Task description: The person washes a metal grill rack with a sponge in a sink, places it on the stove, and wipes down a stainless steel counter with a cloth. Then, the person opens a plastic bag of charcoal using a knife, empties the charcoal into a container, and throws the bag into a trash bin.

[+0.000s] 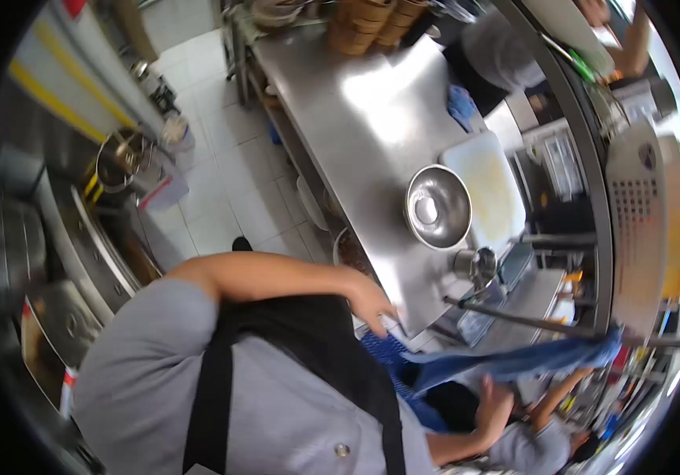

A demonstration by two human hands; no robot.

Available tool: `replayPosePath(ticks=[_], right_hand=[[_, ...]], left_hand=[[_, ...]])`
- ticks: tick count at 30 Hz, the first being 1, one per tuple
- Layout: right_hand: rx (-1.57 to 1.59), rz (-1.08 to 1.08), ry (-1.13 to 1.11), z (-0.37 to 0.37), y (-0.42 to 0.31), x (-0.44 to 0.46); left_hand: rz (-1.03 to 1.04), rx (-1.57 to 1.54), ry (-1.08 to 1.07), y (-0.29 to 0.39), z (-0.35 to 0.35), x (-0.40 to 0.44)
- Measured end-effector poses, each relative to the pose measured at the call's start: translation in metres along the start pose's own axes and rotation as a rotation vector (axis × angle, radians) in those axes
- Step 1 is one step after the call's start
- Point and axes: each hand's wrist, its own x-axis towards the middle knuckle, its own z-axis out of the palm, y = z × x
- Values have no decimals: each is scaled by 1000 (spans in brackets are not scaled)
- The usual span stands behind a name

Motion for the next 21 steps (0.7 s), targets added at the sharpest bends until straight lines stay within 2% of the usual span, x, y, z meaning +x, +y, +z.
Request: replayPosePath(ticks=[1,2,3,4,6,7,10,12,13,16,17,18,19,20,21], right_hand=[[13,-105,24,-8,-78,5],[129,-200,41,-16,-144,14],[83,-287,-57,-19,-180,35],[68,-192,-167,-31,-240,43],[72,-406,-117,-14,-282,77],[83,-486,-134,-13,-311,93],[69,-515,-293,-17,-385,148],[44,-507,-294,-12,-415,202],[15,-478,-250,3,-420,241],[-91,-501,-38,54,-425,385],[-83,-515,39,74,-422,438],[67,-527,93,100,-412,495],[222,-542,147,114,-416,540],[281,-355,92,109,-436,557],[242,-492,270,131,-426,610]], left_hand=[[-153,-78,-5,-5,-17,-60],[-165,-41,277,-60,10,-76],[-354,-97,255,-30,-12,-138],[-373,-105,336,-54,-3,-165],[-401,-247,462,-66,0,-230],[-377,-471,558,-87,9,-256],[-459,-980,974,-130,52,-330],[-744,-635,1195,-188,114,-364],[-907,-658,1178,-197,137,-380],[-1137,-1070,1201,-192,184,-404],[-1155,-1079,1235,-200,207,-403],[-1177,-1088,1272,-210,237,-405],[-1197,-920,1313,-216,269,-404],[-1213,-747,1353,-223,300,-400],[-1368,-868,1223,-230,326,-395]])
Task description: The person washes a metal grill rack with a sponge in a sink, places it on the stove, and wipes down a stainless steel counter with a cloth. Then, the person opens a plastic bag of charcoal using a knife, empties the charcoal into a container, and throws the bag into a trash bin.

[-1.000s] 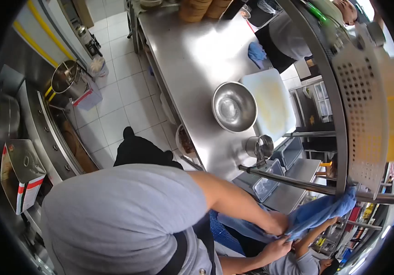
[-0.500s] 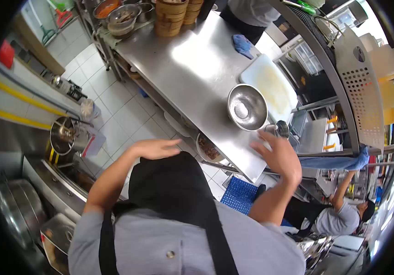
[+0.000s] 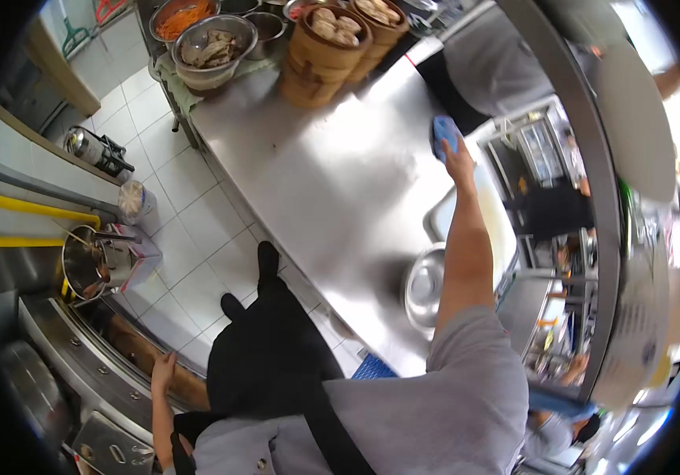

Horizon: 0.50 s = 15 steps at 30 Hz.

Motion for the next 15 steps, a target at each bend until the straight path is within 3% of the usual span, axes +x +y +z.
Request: replayPosePath(ticks=[2,4,6,7,8,9,10,11,13,15], right_hand=[[-80,-106,136,42,42,42],[-261,-123,116,66,52,66],[-336,-13,-46,100,107,99],[-358,-7,-19,108,96,99],[-387,15,-2,101,80,83],[-415,5,-40,92,52,65],[-442,-69,9,85,13,37],[-357,-111,-59,88,-7,8],[-17,-183,-203,85,-74,-80],[70,-717,-33,100,-150,-186]], left_hand=[[-133,-10,-56,-8,15,-16],[-30,87,-116,2,25,-28],[-58,74,-157,23,30,-29],[-278,-44,-147,11,38,-19],[283,181,43,-14,50,-12],[73,156,-84,-6,43,-4],[-221,-276,-30,1,50,3],[-335,-473,-92,42,33,1],[-277,-536,-67,69,31,10],[-221,-606,-45,72,35,18]])
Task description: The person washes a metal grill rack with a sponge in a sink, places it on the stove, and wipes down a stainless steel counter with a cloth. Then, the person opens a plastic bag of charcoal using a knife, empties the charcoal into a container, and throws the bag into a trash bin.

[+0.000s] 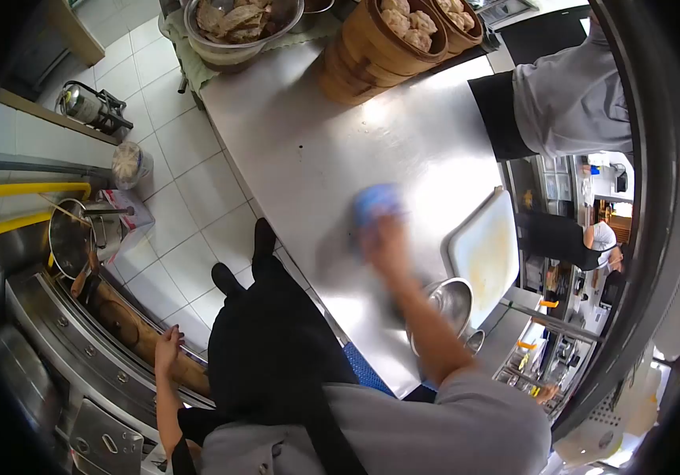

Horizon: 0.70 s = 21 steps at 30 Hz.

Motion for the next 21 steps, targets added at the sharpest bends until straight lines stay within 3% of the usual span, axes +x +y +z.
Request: replayPosePath(ticks=[1,2,7,9,11,13,15,17,19,21], right_hand=[[109,111,-173,6,-60,-11],[156,53,-260,7,-97,2],[-42,163,20,87,-124,199],[-64,113,89,118,-141,246],[-28,-59,161,136,-155,264],[49,-28,118,135,-152,257],[121,-2,87,123,-139,243],[171,65,91,102,-103,204],[160,107,218,83,-52,165],[146,134,209,57,3,140]], left_hand=[[37,28,7,0,1,6],[70,56,18,0,0,7],[46,74,24,-6,-7,-8],[-28,353,30,-12,-19,-12],[-56,276,33,-19,-19,-16],[-129,82,39,-33,-17,-26],[-166,78,-26,-71,-28,-19],[-193,75,-98,-74,-34,-17],[-212,111,-62,-56,-33,-34],[-204,154,-45,-61,-40,-29]])
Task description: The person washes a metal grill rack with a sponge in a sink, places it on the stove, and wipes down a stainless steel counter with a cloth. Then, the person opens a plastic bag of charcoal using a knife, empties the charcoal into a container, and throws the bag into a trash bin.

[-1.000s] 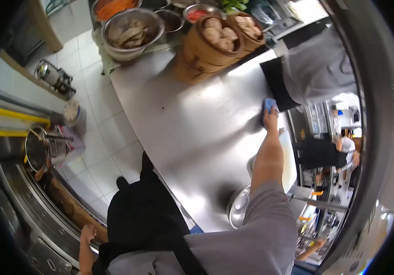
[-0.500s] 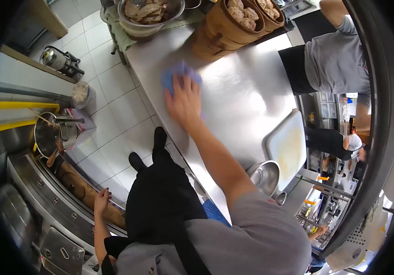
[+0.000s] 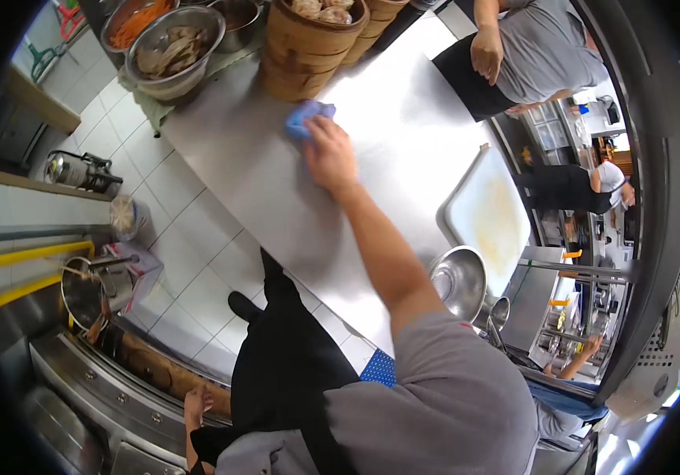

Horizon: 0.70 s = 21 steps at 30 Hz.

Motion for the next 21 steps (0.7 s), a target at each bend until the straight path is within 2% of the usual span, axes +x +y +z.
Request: replayPosePath(ticks=[5,8,10,12,14,15,16,17,18,19,20,21], right_hand=[[-117,182,61,-41,138,17],[-314,254,90,-50,220,54],[-376,246,128,-55,270,81],[-472,114,124,-63,340,94],[-790,312,72,-80,400,78],[-757,560,91,-92,386,66],[-986,743,-108,-110,432,40],[-1207,884,-370,-128,479,14],[-1312,802,-432,-131,413,-2],[-1164,1106,-103,-126,330,4],[-1085,1085,-44,-123,390,-39],[-679,1108,130,-107,258,-13]], left_hand=[[-13,-31,92,1,3,5],[-48,-61,16,14,19,20],[-79,-73,-2,28,38,37],[-28,-192,-115,23,45,65],[-58,-84,-101,32,53,77],[24,-196,-60,48,64,74],[108,-305,-8,63,68,65],[100,-320,26,73,69,59],[94,-342,64,74,70,55],[109,-336,35,67,65,55],[93,-301,50,63,64,54],[116,-248,52,53,64,54]])
